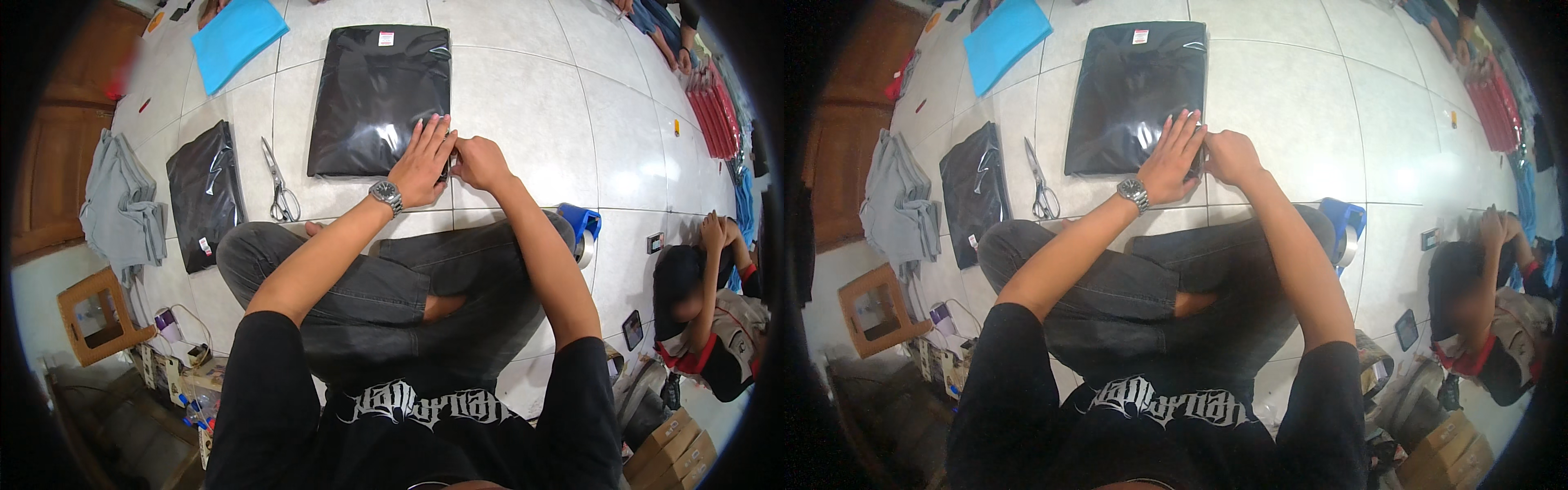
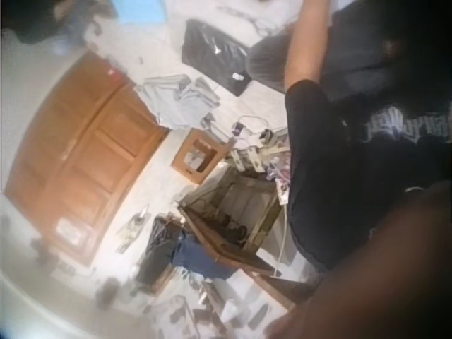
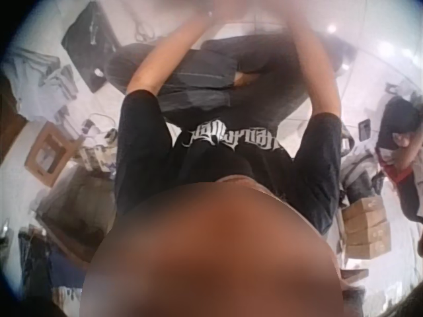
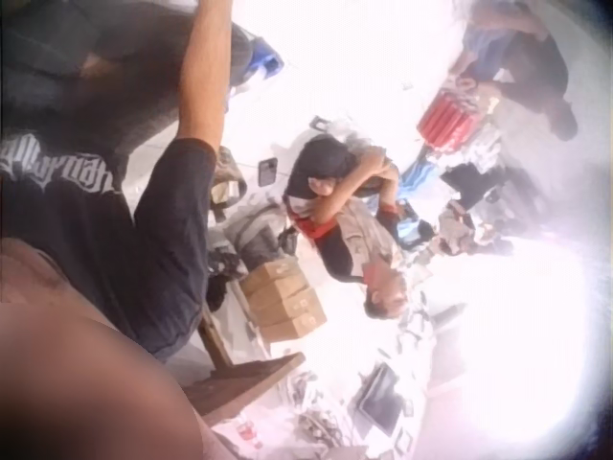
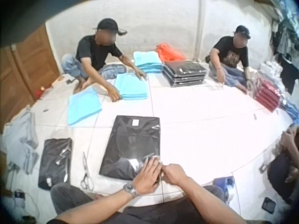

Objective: The person sits on the floor and packages folded black garments into clear plastic bags. They seal the bags using a handheld tape dispenser and place the finished packages into a growing stack. Other people are visible in the background performing similar packaging tasks.

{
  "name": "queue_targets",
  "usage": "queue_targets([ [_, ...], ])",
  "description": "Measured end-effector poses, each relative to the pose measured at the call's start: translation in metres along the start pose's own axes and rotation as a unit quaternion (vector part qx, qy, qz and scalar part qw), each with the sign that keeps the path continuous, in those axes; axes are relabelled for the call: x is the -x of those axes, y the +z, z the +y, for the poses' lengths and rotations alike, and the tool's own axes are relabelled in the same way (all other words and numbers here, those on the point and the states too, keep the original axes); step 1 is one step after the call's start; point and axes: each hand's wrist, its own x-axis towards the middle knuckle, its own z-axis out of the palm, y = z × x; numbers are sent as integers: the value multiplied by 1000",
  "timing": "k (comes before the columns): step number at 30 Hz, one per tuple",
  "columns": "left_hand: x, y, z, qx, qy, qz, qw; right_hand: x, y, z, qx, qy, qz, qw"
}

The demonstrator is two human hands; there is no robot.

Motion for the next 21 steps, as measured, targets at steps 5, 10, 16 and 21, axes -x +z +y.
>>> queue_targets([
  [5,-1,-9,-1,54,-4,-12,998,0,2,1,-37,56,59,996],
  [10,30,-72,-47,-65,-61,-66,994,44,31,-20,-144,138,5,980],
  [16,72,-99,-97,-73,-183,-131,972,38,48,-35,-447,148,-113,875],
  [21,78,-77,-78,-105,-196,-119,968,35,38,-29,-515,143,-109,838],
])
